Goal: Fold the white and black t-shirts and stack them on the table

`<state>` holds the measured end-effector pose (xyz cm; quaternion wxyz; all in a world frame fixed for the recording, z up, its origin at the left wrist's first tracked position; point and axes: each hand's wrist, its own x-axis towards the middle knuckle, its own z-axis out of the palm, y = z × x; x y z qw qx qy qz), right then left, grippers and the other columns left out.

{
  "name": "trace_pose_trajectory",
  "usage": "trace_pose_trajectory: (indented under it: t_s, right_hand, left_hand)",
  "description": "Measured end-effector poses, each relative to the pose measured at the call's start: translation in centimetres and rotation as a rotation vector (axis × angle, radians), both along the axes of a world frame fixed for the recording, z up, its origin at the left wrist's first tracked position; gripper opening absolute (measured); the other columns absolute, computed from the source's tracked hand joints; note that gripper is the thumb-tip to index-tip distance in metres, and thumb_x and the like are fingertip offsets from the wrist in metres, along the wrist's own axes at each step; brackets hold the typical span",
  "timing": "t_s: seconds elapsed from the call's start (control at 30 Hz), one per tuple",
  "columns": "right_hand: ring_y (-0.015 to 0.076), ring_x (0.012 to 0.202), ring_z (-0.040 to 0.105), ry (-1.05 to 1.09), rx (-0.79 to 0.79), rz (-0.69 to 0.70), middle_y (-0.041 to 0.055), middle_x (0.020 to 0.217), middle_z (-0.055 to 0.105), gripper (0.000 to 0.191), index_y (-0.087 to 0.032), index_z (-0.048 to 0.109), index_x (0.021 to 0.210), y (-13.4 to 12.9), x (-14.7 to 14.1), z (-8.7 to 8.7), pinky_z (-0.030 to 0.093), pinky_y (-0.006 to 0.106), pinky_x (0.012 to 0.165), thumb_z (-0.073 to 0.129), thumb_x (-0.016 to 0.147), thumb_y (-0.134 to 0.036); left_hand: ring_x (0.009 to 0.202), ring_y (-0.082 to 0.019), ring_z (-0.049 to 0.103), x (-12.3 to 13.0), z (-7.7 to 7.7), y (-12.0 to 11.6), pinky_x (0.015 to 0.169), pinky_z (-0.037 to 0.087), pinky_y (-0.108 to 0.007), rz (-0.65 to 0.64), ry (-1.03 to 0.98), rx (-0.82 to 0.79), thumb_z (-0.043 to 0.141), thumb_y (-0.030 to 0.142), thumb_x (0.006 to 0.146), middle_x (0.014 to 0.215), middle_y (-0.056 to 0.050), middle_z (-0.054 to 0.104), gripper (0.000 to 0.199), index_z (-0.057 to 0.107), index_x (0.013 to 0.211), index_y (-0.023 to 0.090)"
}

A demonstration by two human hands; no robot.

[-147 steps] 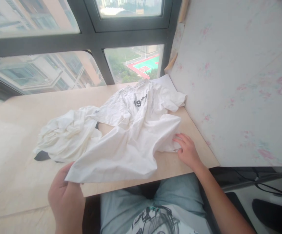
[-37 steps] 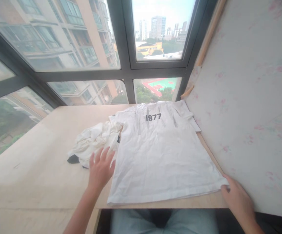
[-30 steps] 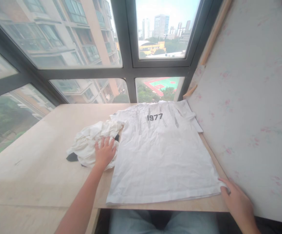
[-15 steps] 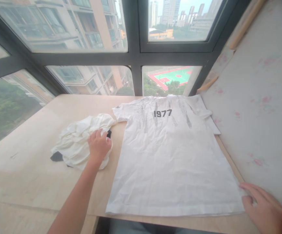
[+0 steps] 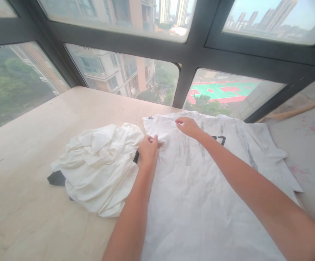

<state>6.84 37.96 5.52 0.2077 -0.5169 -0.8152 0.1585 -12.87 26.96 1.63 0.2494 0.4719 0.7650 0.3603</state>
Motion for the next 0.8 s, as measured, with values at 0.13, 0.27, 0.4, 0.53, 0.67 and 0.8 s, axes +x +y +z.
trace_pose_trajectory:
  t_s: [0.13, 0.27, 0.4, 0.53, 0.67, 0.8]
  right_hand:
    - [0.0240, 0.116, 0.057, -0.141, -0.002, 0.098, 0.0080, 0.125, 0.065, 0.044, -0.019, 0.063, 0.124, 7.9, -7.7, -1.4, 0.043, 0.039, 0.103, 0.058, 0.081, -0.018]
    - [0.0224, 0.104, 0.060, -0.257, -0.146, 0.168, 0.0088, 0.116, 0.068, 0.038, -0.016, 0.068, 0.116, 11.3, -11.6, -2.6, 0.044, 0.034, 0.094, 0.065, 0.078, -0.024]
    - [0.0206, 0.103, 0.056, -0.253, -0.095, 0.166, 0.0092, 0.109, 0.068, 0.021, -0.015, 0.072, 0.098, 12.0, -12.1, -3.5, 0.040, 0.032, 0.095, 0.058, 0.084, -0.021]
    - [0.0246, 0.113, 0.048, -0.226, 0.009, 0.083, 0.0120, 0.116, 0.062, 0.023, -0.014, 0.070, 0.102, 11.2, -11.7, -4.0, 0.037, 0.038, 0.099, 0.053, 0.088, -0.018]
    - [0.0263, 0.117, 0.045, -0.194, 0.026, 0.095, 0.0108, 0.124, 0.059, 0.040, -0.017, 0.064, 0.121, 10.3, -12.8, -3.5, 0.037, 0.039, 0.100, 0.058, 0.082, -0.013]
    - [0.0254, 0.111, 0.049, -0.270, -0.100, 0.126, 0.0097, 0.117, 0.065, 0.045, -0.017, 0.064, 0.121, 10.2, -14.8, -2.4, 0.039, 0.037, 0.095, 0.063, 0.076, -0.010]
  left_hand:
    - [0.078, -0.020, 0.063, -0.3, -1.0, -0.6, 0.074, 0.042, -0.030, 0.046, 0.054, 0.034, 0.056, 0.032, 0.084, 0.077, -0.002, 0.065, 0.011, 0.058, 0.082, 0.022]
    - [0.076, -0.021, 0.063, -0.9, -1.3, -0.3, 0.072, 0.044, -0.031, 0.013, 0.023, 0.032, 0.059, 0.026, 0.081, 0.079, -0.002, 0.065, 0.028, 0.057, 0.108, 0.022]
    - [0.084, -0.024, 0.066, -1.5, -1.3, 0.2, 0.077, 0.047, -0.034, 0.009, -0.009, 0.060, 0.057, 0.024, 0.082, 0.087, -0.005, 0.067, 0.034, 0.057, 0.116, 0.021]
    - [0.091, -0.025, 0.067, -1.7, -1.1, 0.5, 0.083, 0.048, -0.036, 0.032, -0.045, 0.083, 0.057, 0.022, 0.083, 0.096, -0.007, 0.069, 0.043, 0.053, 0.126, 0.020]
    - [0.093, -0.026, 0.067, -1.6, -1.0, 0.6, 0.084, 0.049, -0.038, 0.034, -0.093, 0.088, 0.061, 0.032, 0.083, 0.102, -0.009, 0.069, 0.059, 0.043, 0.138, 0.019]
    - [0.092, -0.025, 0.066, -1.7, -1.0, 0.7, 0.081, 0.050, -0.037, 0.026, -0.107, 0.077, 0.061, 0.023, 0.079, 0.104, -0.007, 0.068, 0.063, 0.043, 0.139, 0.023]
